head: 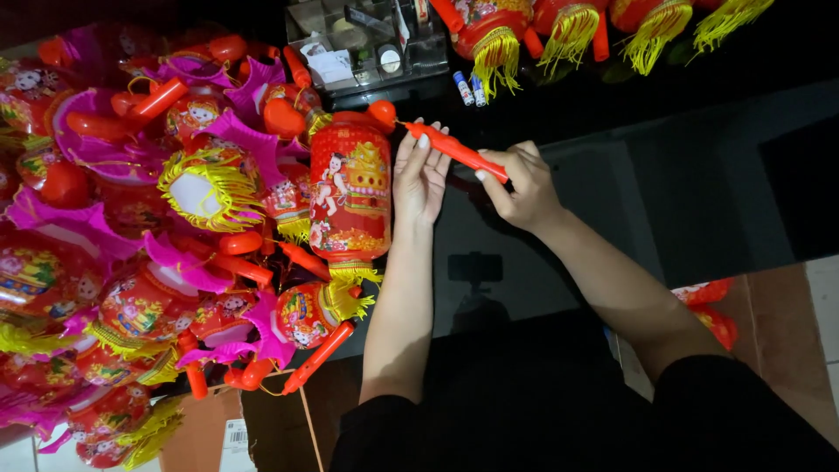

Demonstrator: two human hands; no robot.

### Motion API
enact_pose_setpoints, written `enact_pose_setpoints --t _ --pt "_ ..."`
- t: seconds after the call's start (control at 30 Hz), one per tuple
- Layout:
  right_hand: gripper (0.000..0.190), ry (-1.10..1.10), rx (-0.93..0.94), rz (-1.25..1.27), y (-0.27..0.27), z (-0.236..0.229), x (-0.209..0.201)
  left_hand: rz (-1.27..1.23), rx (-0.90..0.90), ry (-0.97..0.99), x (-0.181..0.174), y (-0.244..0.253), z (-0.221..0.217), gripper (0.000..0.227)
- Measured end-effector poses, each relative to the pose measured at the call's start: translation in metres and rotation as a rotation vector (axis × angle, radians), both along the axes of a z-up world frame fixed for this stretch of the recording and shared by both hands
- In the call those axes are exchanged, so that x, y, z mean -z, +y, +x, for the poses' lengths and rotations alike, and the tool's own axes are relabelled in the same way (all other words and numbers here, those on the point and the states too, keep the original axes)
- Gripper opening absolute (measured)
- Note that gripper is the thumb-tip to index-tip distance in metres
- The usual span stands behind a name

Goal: Attaching plastic handles to red decorative lanterns and placing them into a cardboard box.

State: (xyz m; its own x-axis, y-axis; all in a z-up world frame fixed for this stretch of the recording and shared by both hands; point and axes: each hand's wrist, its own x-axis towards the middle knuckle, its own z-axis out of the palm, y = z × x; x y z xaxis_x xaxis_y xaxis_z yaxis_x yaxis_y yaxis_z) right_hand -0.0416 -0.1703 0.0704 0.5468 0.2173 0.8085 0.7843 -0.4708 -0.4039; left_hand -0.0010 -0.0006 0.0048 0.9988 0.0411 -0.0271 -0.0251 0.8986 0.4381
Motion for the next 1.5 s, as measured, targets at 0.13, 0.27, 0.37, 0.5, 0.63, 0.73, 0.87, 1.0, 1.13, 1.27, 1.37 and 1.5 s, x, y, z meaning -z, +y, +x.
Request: enact_pose_setpoints --t 0.13,0.27,0.37,0.5,0.63,0.73,0.87,1.0,1.13,1.27,1.37,1.5 --pt "0.017 0.101 0.017 0.034 0.0 -0.002 0.015 0.048 0.013 0.002 -0.002 -0.002 -0.002 0.034" --pt "0.022 0.21 0.013 0.075 0.003 -0.006 0.019 0.053 0.003 -0.001 -0.002 -0.002 -0.002 0.04" --pt "0.028 0.27 0.072 0.117 0.004 -0.008 0.02 0.094 0.013 0.001 -0.012 -0.006 -0.006 0.041" --pt "0.019 0.468 0.072 0.227 0.006 -0.015 0.007 0.138 0.007 -0.01 -0.021 -0.008 -0.01 0.04" --pt "0.01 0.626 -0.011 0.287 -0.002 -0.001 0.027 0.154 -0.005 -0.044 -0.019 -0.007 -0.008 0.041" --pt "0.026 0.781 -0.118 0.415 0.0 0.003 0.021 0.204 -0.031 -0.054 -0.016 -0.005 -0.005 0.042" --pt "0.014 0.714 -0.048 0.363 0.004 -0.003 0.009 0.239 -0.083 0.005 -0.004 -0.008 -0.001 0.036" --pt "0.021 0.626 0.027 0.282 0.001 -0.004 0.017 0.231 -0.07 0.027 -0.014 -0.01 -0.006 0.037" --pt "0.015 0.792 -0.054 0.414 -0.003 0.003 0.024 0.211 -0.057 0.011 -0.01 -0.011 -0.006 0.041" --pt "0.018 0.979 -0.169 0.506 -0.001 0.006 0.026 0.163 -0.044 -0.019 -0.003 -0.012 -0.003 0.04" --pt "0.027 0.792 -0.081 0.424 0.002 -0.001 0.015 0.157 -0.041 -0.025 0.005 -0.011 0.0 0.04" --pt "0.011 0.786 -0.005 0.337 -0.004 0.004 0.033 0.156 -0.015 -0.025 0.006 -0.011 -0.001 0.038"
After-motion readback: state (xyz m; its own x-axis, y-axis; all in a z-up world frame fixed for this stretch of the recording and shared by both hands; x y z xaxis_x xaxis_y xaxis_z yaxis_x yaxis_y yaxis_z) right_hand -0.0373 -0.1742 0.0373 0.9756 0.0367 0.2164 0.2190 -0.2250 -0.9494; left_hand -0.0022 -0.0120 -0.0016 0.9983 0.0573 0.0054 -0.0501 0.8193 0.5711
